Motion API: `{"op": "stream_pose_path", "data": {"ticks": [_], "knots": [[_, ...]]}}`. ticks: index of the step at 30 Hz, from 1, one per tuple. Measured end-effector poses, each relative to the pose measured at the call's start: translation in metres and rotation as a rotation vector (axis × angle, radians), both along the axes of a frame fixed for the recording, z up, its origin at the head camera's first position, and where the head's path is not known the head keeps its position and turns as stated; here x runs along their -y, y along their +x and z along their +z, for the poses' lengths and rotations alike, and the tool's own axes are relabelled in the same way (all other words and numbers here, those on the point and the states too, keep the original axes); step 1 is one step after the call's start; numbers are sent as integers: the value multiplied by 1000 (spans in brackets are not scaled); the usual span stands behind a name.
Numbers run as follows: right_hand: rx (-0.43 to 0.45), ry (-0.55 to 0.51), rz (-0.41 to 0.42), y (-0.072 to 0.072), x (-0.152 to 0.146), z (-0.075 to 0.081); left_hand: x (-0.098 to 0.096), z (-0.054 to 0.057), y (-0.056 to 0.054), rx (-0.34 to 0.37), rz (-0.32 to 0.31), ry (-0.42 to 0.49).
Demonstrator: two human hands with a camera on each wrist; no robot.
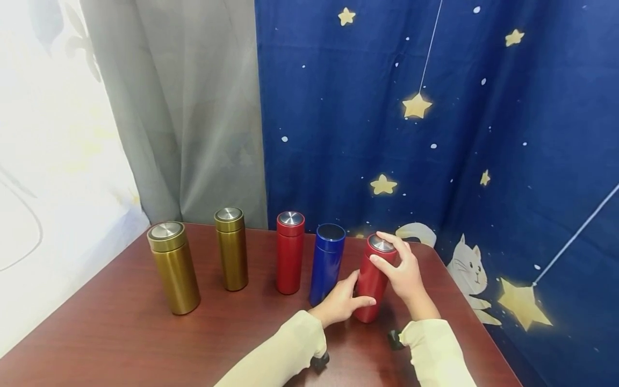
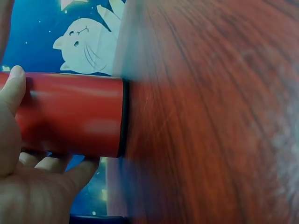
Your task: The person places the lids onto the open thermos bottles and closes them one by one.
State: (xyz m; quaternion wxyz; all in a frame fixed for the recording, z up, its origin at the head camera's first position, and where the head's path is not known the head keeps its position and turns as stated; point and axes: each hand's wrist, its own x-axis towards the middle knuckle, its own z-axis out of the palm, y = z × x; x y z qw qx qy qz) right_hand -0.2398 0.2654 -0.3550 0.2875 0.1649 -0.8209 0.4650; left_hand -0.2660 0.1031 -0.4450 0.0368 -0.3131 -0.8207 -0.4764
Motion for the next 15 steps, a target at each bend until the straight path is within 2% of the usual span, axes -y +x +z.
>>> {"op": "stream_pose_path", "data": {"ticks": [2, 9, 15], "knots": [[-7, 17, -22, -1, -1, 0, -1, -1, 0, -3, 6, 2], [-58, 70, -174, 0, 6, -1, -2, -2, -1, 18, 23, 14], [-88, 70, -234, 3, 11, 0, -2, -2, -1, 23, 24, 35]]}}
